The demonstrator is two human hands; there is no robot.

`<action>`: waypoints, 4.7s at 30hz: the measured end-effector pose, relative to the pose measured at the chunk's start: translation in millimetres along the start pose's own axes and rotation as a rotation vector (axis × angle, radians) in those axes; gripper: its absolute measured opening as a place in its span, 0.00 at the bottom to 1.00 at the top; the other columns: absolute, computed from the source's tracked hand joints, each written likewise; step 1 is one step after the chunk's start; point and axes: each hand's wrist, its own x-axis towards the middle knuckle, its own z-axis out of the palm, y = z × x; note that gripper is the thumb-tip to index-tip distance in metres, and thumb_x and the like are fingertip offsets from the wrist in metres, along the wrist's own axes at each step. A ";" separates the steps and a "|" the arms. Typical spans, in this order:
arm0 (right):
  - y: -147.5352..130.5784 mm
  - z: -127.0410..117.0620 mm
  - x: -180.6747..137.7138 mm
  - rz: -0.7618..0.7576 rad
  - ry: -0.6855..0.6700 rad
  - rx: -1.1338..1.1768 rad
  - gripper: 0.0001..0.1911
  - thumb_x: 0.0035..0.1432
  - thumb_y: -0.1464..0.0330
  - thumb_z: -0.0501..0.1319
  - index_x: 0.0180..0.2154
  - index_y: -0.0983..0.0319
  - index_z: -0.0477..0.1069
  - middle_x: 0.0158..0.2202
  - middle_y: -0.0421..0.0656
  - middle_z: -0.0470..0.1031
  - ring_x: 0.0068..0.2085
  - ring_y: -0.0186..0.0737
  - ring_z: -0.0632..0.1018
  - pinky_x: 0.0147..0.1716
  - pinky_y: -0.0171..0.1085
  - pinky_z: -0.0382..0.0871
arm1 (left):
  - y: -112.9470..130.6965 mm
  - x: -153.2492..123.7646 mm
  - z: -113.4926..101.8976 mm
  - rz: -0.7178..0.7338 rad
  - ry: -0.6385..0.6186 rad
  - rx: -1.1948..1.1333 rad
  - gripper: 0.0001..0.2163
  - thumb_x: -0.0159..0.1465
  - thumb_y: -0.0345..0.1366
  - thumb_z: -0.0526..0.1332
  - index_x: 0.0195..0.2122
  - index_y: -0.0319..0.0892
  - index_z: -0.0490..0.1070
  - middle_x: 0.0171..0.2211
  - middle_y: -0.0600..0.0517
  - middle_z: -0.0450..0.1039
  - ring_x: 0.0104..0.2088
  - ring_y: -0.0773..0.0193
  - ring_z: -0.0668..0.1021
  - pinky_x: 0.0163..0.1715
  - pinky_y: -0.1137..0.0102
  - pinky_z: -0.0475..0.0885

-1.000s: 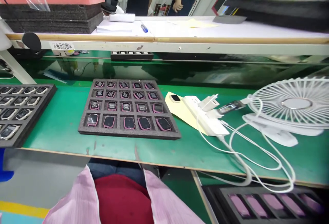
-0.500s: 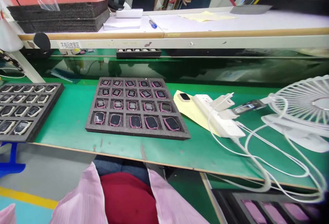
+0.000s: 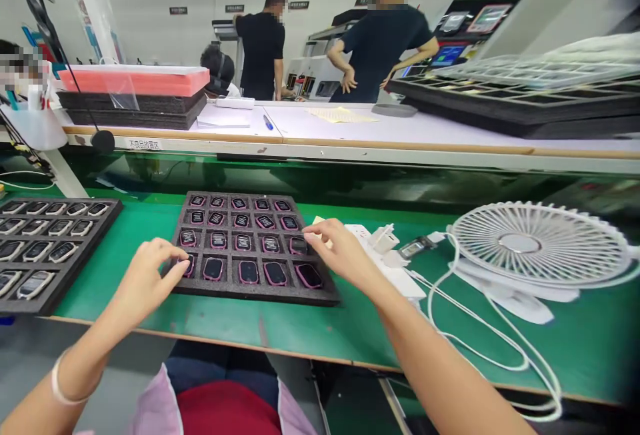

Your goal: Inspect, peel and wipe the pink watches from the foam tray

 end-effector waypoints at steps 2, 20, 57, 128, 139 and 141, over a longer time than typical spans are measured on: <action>-1.2 10.0 6.3 0.098 -0.200 -0.187 0.12 0.71 0.65 0.57 0.46 0.64 0.76 0.42 0.51 0.73 0.47 0.51 0.76 0.48 0.47 0.71 | -2.2 -0.9 10.5 -0.099 -0.084 0.159 0.10 0.68 0.41 0.62 0.40 0.40 0.77 0.41 0.45 0.74 0.45 0.49 0.75 0.47 0.52 0.72; -37.2 25.8 32.6 0.236 -0.237 0.913 0.24 0.52 0.52 0.71 0.34 0.58 0.60 0.34 0.44 0.78 0.24 0.35 0.70 0.22 0.33 0.59 | 19.5 44.8 23.5 -0.252 -0.195 -0.898 0.16 0.58 0.46 0.65 0.39 0.44 0.61 0.29 0.56 0.70 0.26 0.64 0.76 0.27 0.70 0.68; -98.8 60.6 14.9 0.282 -0.624 1.565 0.36 0.49 0.67 0.78 0.57 0.55 0.65 0.40 0.39 0.70 0.31 0.32 0.74 0.30 0.32 0.71 | 40.2 78.5 46.8 -0.519 -0.105 -1.575 0.26 0.57 0.32 0.67 0.58 0.38 0.65 0.33 0.52 0.74 0.26 0.65 0.79 0.30 0.69 0.76; -124.7 45.1 1.0 0.144 -0.240 1.155 0.13 0.58 0.58 0.69 0.33 0.62 0.78 0.27 0.41 0.75 0.27 0.37 0.72 0.27 0.34 0.67 | 78.5 -11.4 71.2 -0.392 -0.107 -1.328 0.24 0.67 0.39 0.62 0.62 0.41 0.60 0.53 0.43 0.76 0.38 0.64 0.84 0.45 0.69 0.81; -123.7 47.5 -0.1 0.125 -0.219 1.142 0.09 0.58 0.62 0.67 0.34 0.62 0.78 0.27 0.42 0.76 0.28 0.37 0.74 0.29 0.35 0.67 | 79.8 -10.3 72.2 -0.394 -0.112 -1.321 0.24 0.67 0.38 0.61 0.62 0.41 0.59 0.53 0.43 0.75 0.38 0.65 0.84 0.45 0.69 0.81; -124.1 47.1 0.2 0.125 -0.222 1.144 0.10 0.58 0.62 0.66 0.33 0.62 0.78 0.27 0.41 0.76 0.28 0.37 0.74 0.29 0.35 0.67 | 79.4 -10.4 71.9 -0.399 -0.112 -1.325 0.24 0.67 0.38 0.61 0.62 0.40 0.59 0.53 0.43 0.75 0.38 0.65 0.84 0.45 0.69 0.81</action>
